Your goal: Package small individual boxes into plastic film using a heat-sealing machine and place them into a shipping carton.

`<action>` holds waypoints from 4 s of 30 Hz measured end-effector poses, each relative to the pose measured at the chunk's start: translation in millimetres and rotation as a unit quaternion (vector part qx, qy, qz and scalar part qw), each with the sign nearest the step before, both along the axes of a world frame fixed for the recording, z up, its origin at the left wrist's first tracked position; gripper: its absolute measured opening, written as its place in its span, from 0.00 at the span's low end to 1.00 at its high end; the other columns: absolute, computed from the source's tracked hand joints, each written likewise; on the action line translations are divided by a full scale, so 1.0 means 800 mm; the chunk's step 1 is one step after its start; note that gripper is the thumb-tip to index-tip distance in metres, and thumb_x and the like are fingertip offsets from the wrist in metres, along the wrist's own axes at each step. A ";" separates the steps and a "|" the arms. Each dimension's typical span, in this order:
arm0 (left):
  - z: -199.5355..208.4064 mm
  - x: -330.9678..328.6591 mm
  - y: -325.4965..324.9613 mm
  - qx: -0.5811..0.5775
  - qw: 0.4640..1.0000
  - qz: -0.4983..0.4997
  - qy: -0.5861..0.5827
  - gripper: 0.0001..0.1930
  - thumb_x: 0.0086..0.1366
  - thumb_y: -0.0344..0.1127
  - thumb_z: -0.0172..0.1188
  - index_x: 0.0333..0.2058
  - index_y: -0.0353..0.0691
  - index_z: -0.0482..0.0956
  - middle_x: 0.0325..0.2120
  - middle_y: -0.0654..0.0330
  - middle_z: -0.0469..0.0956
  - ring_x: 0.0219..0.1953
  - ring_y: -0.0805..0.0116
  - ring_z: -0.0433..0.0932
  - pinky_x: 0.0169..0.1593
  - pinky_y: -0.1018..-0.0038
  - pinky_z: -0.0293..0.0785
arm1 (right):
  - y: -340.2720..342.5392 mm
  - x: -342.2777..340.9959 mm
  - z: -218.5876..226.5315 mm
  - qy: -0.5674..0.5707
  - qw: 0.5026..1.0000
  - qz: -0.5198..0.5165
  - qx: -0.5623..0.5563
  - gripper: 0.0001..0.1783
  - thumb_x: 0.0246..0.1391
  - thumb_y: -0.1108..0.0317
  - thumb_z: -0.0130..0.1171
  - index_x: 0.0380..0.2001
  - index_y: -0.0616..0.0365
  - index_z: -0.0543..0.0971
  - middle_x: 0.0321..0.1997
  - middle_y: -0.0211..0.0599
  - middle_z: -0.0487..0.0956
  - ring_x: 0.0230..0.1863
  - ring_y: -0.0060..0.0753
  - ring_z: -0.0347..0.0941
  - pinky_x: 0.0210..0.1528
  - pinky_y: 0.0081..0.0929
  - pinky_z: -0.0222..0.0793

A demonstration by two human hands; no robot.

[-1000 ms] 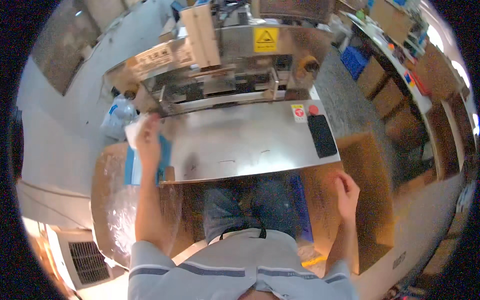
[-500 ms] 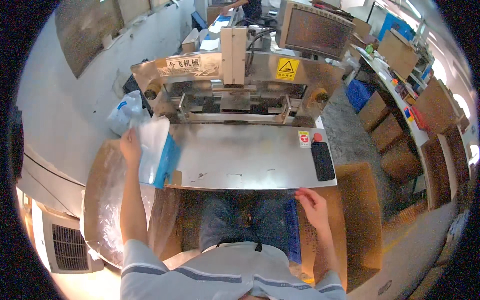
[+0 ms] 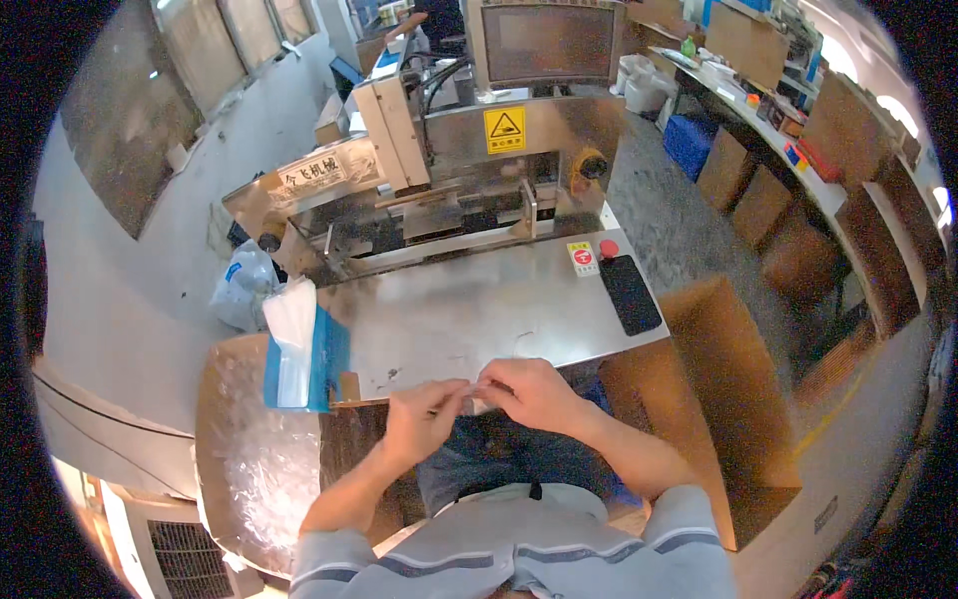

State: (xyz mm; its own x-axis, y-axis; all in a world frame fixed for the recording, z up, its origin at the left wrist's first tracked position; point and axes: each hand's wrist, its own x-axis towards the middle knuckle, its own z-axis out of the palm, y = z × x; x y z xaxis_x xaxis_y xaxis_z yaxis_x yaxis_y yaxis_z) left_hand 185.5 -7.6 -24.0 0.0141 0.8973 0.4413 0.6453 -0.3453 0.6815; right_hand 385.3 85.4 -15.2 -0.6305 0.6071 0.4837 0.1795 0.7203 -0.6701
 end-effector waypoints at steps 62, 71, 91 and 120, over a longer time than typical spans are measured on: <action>-0.009 -0.074 0.021 -0.292 0.938 -0.174 0.065 0.10 0.69 0.40 0.57 0.37 0.39 0.80 0.32 0.47 0.80 0.37 0.41 0.78 0.40 0.56 0.74 | 0.050 0.060 -0.055 -0.199 0.947 0.190 -0.167 0.09 0.57 0.63 0.64 0.34 0.56 0.85 0.34 0.37 0.83 0.43 0.43 0.74 0.51 0.37 0.69; -0.025 -0.147 0.119 -0.263 0.936 -0.225 0.061 0.10 0.70 0.37 0.56 0.34 0.36 0.78 0.23 0.51 0.78 0.27 0.49 0.76 0.36 0.63 0.74 | 0.147 -0.002 -0.065 -0.143 0.964 0.128 -0.185 0.11 0.54 0.62 0.65 0.34 0.59 0.85 0.34 0.41 0.84 0.38 0.41 0.80 0.44 0.34 0.74; -0.103 -0.280 0.419 -0.179 0.962 -0.079 -0.189 0.17 0.53 0.43 0.78 0.35 0.41 0.82 0.29 0.65 0.79 0.33 0.74 0.76 0.36 0.77 0.74 | 0.379 -0.206 -0.058 -0.291 0.949 -0.111 -0.043 0.15 0.59 0.64 0.54 0.45 0.59 0.80 0.47 0.53 0.81 0.52 0.54 0.78 0.52 0.47 0.73; -0.147 -0.057 0.119 -0.024 0.954 0.207 0.213 0.32 0.67 0.53 0.59 0.58 0.30 0.72 0.62 0.39 0.67 0.68 0.41 0.61 0.70 0.41 0.48 | 0.305 -0.221 -0.095 -0.285 0.932 -0.130 0.182 0.29 0.59 0.55 0.60 0.56 0.66 0.73 0.64 0.55 0.71 0.67 0.55 0.66 0.62 0.55 0.66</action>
State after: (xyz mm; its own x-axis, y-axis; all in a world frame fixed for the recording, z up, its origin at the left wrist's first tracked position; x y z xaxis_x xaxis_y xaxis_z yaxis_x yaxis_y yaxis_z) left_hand 139.8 87.9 -141.4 -0.1769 0.8841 0.4324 0.9420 0.0248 0.3347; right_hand 208.3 329.5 -91.5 -0.7024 0.6363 0.3189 0.6314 0.7639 -0.1335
